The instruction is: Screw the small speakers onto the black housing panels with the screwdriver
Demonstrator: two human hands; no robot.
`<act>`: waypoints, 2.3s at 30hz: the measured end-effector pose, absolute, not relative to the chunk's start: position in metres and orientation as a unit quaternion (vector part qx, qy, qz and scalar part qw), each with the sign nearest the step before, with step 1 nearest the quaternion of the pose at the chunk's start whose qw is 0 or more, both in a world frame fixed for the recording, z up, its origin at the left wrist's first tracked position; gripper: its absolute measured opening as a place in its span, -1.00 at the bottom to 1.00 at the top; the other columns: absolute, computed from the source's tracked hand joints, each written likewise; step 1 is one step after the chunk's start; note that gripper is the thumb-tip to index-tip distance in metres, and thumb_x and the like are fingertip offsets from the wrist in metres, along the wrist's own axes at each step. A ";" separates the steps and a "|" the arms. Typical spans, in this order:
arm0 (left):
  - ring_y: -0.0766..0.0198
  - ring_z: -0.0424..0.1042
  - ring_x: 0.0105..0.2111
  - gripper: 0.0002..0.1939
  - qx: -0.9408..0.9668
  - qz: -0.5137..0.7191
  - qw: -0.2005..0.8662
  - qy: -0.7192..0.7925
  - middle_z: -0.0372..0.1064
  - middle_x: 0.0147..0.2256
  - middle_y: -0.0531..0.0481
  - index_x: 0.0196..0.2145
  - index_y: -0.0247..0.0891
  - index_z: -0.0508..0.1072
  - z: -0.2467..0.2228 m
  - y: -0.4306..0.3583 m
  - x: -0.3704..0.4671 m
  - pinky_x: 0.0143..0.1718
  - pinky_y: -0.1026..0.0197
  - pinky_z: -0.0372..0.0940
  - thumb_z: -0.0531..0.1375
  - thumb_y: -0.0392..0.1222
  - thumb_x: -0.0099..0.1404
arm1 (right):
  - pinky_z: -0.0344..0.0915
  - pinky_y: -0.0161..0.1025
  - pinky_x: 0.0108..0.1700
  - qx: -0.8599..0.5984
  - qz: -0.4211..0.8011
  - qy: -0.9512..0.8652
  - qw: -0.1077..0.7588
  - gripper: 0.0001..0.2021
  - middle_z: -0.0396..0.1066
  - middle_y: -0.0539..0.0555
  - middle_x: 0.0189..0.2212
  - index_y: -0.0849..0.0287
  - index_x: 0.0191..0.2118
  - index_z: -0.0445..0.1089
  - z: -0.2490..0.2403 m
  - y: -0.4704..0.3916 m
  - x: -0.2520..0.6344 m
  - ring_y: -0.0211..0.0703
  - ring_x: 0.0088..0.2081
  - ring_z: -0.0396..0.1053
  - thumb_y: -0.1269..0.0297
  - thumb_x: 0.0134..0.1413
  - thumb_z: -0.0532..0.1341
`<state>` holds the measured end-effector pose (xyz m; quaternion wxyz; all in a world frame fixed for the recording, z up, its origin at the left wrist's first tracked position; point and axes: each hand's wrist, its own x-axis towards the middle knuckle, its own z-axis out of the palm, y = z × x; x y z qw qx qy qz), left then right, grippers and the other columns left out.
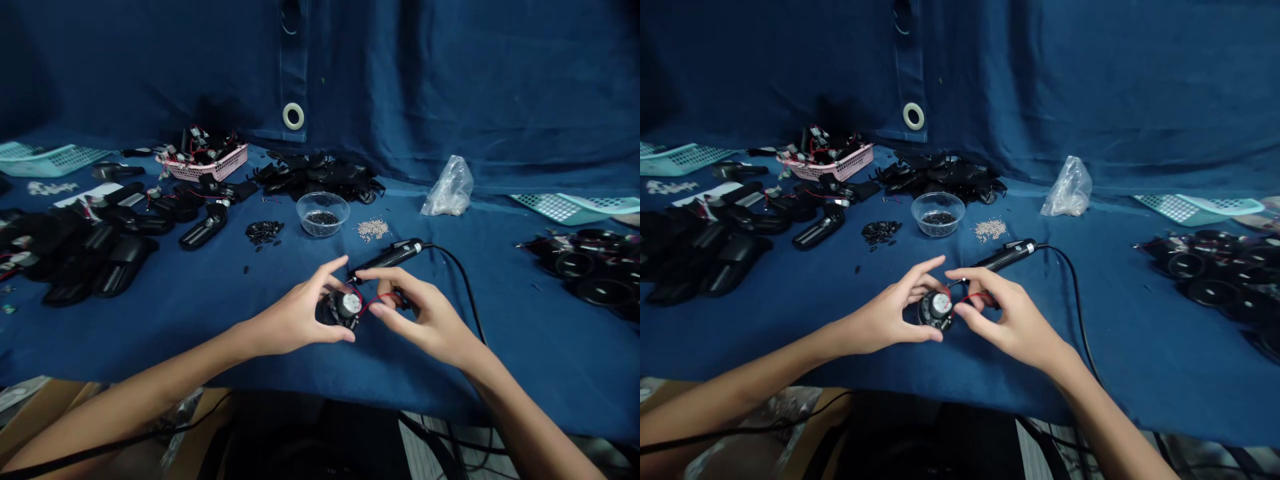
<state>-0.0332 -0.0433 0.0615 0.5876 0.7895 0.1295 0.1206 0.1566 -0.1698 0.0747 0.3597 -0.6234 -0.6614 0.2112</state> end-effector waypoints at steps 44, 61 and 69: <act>-0.07 0.16 0.13 -0.42 0.982 0.145 0.080 0.091 0.21 0.08 -0.25 0.13 -0.32 0.25 0.088 0.214 0.219 0.17 -0.22 -0.02 0.29 -0.29 0.18 | 0.39 -0.16 0.04 -0.652 0.175 -0.689 0.264 -0.69 0.29 0.08 -0.02 0.02 0.10 0.19 0.026 -0.158 0.144 -0.15 0.00 0.32 0.28 0.25 0.11; 0.08 0.38 0.05 -0.52 0.719 0.410 0.525 0.198 0.23 -0.07 -0.07 -0.31 -0.21 0.04 0.035 0.031 -0.073 0.10 -0.07 0.31 0.33 -0.06 0.14 | 0.33 -0.10 0.08 -0.648 0.162 -0.662 0.339 -0.73 0.36 0.11 -0.06 0.08 0.06 0.27 0.017 -0.155 0.143 -0.15 0.00 0.35 0.21 0.28 0.10; 0.03 0.13 0.20 -0.42 0.920 0.088 0.312 0.221 0.02 0.19 -0.14 0.17 -0.07 0.15 0.017 0.015 -0.113 0.23 -0.17 0.12 0.22 -0.03 0.24 | 0.35 -0.16 0.00 -0.652 0.193 -0.633 0.372 -0.73 0.40 0.08 -0.11 0.12 -0.03 0.33 0.012 -0.150 0.145 -0.17 -0.09 0.39 0.14 0.22 0.16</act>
